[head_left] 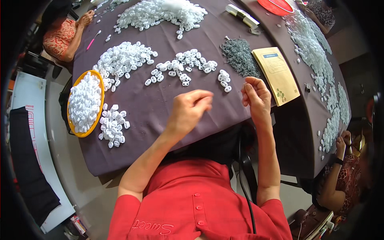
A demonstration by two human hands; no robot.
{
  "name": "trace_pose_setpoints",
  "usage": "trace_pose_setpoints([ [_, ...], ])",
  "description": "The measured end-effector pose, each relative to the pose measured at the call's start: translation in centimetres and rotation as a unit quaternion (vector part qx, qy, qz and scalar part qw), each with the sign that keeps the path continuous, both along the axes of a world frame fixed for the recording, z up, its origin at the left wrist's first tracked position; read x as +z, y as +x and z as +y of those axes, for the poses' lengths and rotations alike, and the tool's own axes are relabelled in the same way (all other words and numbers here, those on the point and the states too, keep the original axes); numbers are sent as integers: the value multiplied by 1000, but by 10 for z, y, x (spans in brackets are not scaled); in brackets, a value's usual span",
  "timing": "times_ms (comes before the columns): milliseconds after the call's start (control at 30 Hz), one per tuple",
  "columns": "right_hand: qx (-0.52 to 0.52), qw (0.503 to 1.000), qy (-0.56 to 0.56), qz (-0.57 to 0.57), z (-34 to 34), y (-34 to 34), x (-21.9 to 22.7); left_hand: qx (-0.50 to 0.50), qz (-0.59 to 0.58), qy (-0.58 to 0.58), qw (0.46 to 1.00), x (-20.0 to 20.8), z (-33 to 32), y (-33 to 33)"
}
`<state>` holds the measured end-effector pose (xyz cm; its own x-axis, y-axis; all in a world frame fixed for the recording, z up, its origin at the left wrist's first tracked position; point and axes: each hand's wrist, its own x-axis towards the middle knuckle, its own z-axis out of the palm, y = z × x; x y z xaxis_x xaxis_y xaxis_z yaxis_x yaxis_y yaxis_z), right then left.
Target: The person assembles plastic cord locks by fitting the components together by hand.
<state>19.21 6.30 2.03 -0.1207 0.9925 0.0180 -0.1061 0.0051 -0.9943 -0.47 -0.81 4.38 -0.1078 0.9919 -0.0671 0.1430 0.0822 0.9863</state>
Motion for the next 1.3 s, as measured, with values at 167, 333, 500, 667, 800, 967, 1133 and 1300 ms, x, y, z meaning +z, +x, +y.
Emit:
trace_pose_setpoints([
  [167, 48, 997, -16, 56, -14, -5, 7, -29, -101, 3, 994, -4, 36, 43],
  [333, 61, 997, -31, 44, -15, -6, -4, -85, -77, 13, 993, -28, 44, 46],
  [500, 56, 998, -28, -3, -16, -8, -9, -86, -58, 12, 995, -25, 44, 43],
  [667, 41, 997, -61, 21, -15, -10, -18, -59, 91, 114, 987, -31, 46, 47],
  [800, 58, 996, -72, 3, -14, -12, -21, -28, 23, 37, 999, -36, 46, 50],
  [967, 27, 993, -82, -85, -17, -16, -15, -1, -57, 19, 998, -43, 44, 55],
  [1133, 24, 993, -106, -52, -15, -19, -12, -32, -100, -22, 994, -46, 45, 48],
  [1300, 52, 990, -128, -4, -14, -17, -15, -55, -145, -8, 988, -44, 44, 44],
])
